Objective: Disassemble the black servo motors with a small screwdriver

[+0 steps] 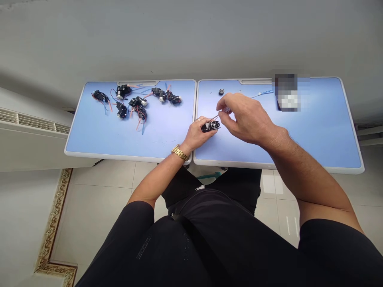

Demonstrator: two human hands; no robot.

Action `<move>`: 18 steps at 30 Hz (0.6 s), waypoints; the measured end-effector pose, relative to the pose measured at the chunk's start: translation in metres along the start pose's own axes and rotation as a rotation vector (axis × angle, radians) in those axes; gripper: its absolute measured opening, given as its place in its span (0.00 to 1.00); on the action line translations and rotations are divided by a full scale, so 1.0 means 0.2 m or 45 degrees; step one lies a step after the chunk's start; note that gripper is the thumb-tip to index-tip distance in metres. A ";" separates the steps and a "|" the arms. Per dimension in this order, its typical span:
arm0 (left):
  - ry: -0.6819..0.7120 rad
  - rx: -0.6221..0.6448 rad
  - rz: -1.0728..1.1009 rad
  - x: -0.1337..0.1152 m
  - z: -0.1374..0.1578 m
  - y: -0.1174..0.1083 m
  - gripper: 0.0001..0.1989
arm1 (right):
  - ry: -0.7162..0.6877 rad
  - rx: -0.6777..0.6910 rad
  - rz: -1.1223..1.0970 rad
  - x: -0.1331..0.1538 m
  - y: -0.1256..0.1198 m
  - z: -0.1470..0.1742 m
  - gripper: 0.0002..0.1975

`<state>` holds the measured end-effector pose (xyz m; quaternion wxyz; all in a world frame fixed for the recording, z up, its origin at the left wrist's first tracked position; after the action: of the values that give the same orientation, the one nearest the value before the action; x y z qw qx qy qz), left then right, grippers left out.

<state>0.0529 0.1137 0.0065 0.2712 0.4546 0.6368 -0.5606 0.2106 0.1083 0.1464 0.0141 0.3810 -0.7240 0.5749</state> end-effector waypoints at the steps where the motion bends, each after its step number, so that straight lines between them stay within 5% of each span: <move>1: -0.004 -0.005 0.000 0.00 0.00 0.00 0.14 | 0.004 -0.009 0.001 0.00 0.00 0.00 0.12; 12: -0.022 -0.051 -0.007 0.01 0.00 -0.01 0.15 | 0.070 -0.088 -0.072 -0.05 -0.04 0.01 0.12; 18: -0.036 -0.050 0.012 0.01 0.00 0.00 0.15 | 0.169 -0.183 -0.088 -0.22 -0.04 -0.03 0.13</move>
<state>0.0516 0.1138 0.0041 0.2917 0.4441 0.6416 -0.5532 0.2435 0.1352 0.1347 0.1088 0.3648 -0.7473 0.5447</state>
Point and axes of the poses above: each hand's wrist, its own z-axis away from the middle knuckle, its own y-axis out of the palm, x = y × z, the point moved 6 cm from there along -z, towards the middle knuckle, and after that the axes turned 7 degrees about -x, right-handed, at the moved point
